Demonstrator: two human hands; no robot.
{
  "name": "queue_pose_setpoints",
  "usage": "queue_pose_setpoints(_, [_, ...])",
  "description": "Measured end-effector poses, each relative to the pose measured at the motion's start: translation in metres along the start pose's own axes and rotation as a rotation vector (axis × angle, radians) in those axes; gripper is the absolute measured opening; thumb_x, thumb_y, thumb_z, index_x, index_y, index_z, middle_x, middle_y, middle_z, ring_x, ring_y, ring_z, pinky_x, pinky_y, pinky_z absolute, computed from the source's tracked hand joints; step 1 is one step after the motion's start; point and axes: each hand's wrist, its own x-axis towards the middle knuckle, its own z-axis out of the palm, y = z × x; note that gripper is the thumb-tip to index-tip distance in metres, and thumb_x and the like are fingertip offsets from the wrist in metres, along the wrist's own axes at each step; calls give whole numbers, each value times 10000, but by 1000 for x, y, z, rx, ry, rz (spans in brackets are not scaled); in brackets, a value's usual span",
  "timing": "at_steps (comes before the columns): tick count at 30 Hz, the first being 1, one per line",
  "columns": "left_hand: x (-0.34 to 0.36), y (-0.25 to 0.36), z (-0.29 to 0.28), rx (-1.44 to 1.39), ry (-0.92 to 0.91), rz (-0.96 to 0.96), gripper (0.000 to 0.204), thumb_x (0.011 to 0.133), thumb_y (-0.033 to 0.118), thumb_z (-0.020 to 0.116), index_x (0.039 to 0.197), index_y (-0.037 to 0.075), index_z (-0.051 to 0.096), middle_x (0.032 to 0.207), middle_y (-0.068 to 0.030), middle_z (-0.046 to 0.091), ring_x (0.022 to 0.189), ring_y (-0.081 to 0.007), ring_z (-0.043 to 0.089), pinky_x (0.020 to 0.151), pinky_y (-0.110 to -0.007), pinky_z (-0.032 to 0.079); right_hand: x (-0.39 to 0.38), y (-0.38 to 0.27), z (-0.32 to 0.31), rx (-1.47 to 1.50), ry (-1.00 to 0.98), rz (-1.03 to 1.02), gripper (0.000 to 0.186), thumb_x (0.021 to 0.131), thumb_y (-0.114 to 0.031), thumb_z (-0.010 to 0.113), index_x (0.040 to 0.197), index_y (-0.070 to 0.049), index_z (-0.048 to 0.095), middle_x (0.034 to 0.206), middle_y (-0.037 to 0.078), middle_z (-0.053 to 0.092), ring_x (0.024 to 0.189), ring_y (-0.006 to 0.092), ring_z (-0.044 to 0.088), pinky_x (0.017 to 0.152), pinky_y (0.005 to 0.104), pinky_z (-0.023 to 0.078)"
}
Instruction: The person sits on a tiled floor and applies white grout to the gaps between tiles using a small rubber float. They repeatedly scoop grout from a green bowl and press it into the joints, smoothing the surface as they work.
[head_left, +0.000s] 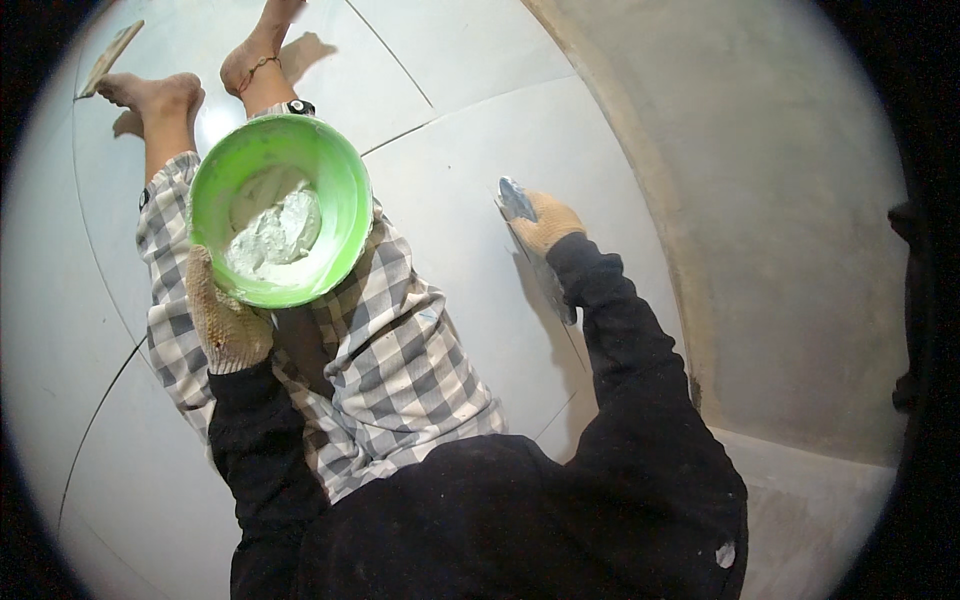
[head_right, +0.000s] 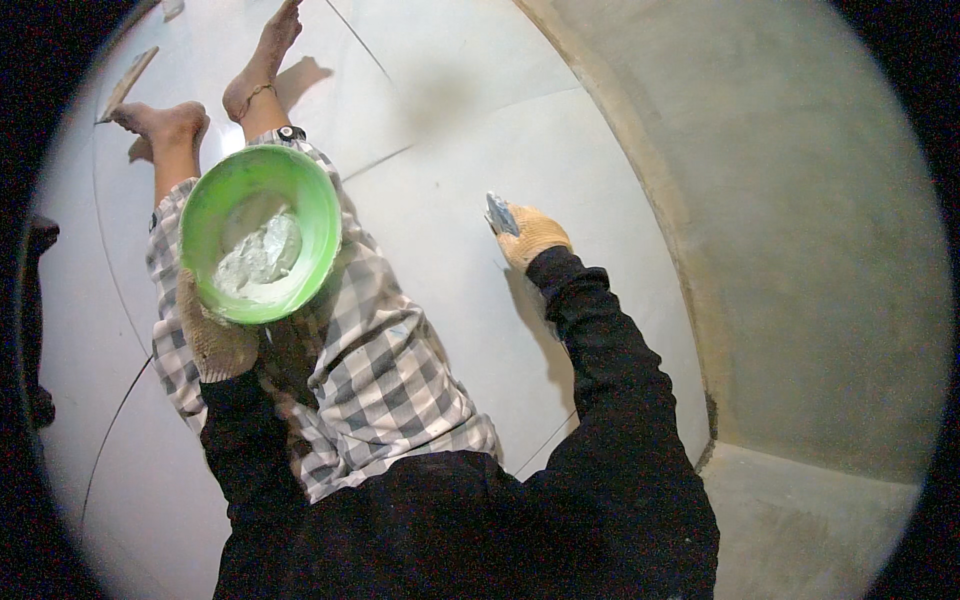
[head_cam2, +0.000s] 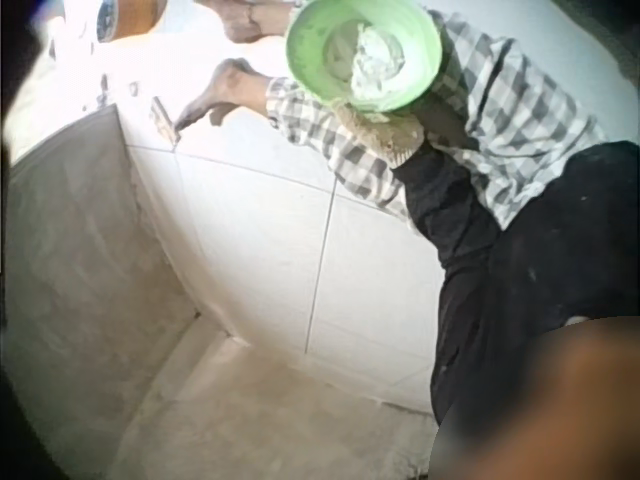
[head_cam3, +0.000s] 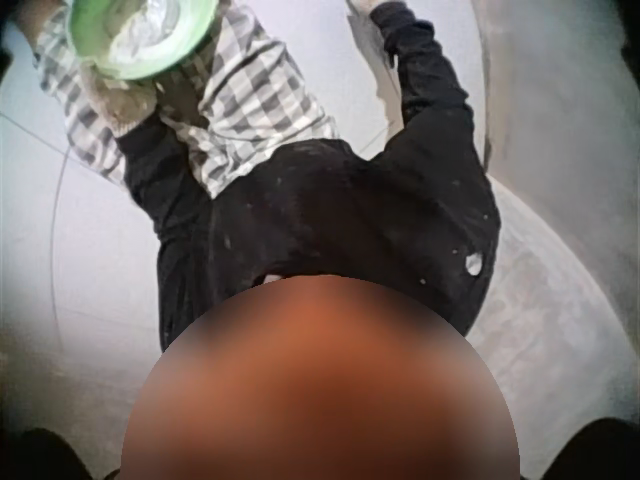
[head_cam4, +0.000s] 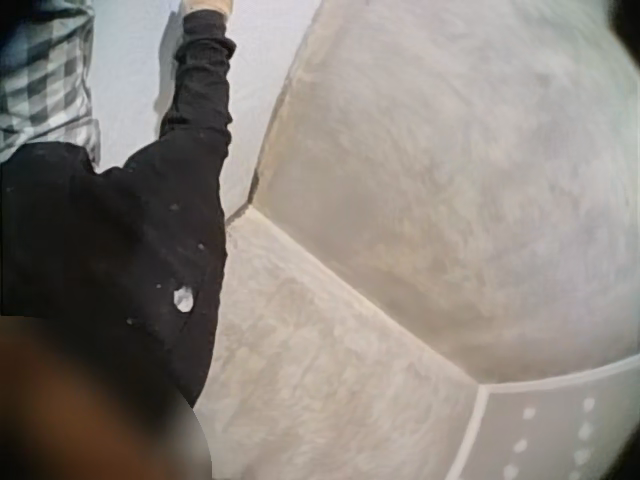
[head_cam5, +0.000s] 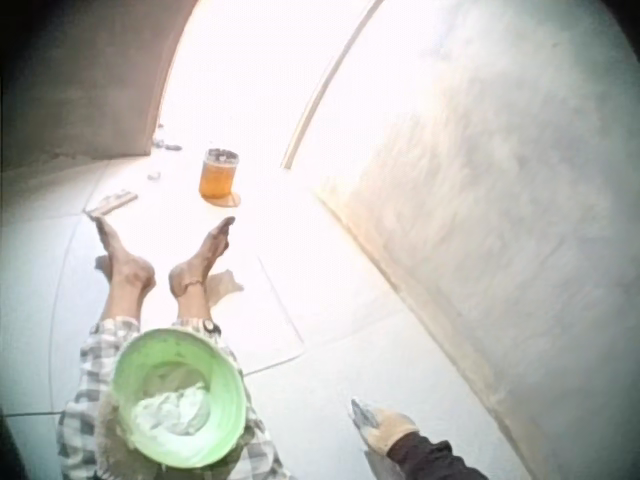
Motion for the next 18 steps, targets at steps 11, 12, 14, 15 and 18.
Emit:
queue_pose_setpoints(11, [0,-5,-21,355,-85,169,484,929,301,586,1307,31,449,1235,-110,560,1083,-208,584,878,-338,525,-27,-10,5,-264,-214,-174,308,798,-124,547,1099,-80,600,1111,155,597,938,350,634,815,462,514])
queue_pose_setpoints(12, [0,-6,-19,124,-37,38,475,929,304,579,1314,51,460,1242,-106,567,1083,-209,593,867,-339,536,-18,-7,-5,-283,-280,-93,297,769,-130,571,1059,-113,635,1025,157,644,948,355,630,813,458,511])
queue_pose_setpoints(14, [-1,-6,-15,77,-34,29,473,929,303,578,1311,48,462,1233,-112,571,1074,-209,599,863,-335,538,-6,1,-27,-212,-260,-72,368,799,-113,563,1155,-187,618,1013,174,649,956,350,627,822,451,508])
queue_pose_setpoints(15, [-2,-5,-12,135,-54,55,472,929,303,578,1309,47,463,1229,-115,573,1070,-209,601,861,-333,539,2,3,-36,-146,-168,-143,417,806,-103,564,1209,-210,594,1020,170,642,959,347,624,827,449,507])
queue_pose_setpoints(18, [-3,-1,-3,-36,17,-50,470,934,311,568,1306,41,465,1224,-121,575,1061,-209,607,852,-326,541,42,1,-42,-291,-109,-283,575,817,-63,567,1353,-242,459,1110,125,592,1023,337,587,874,431,499])
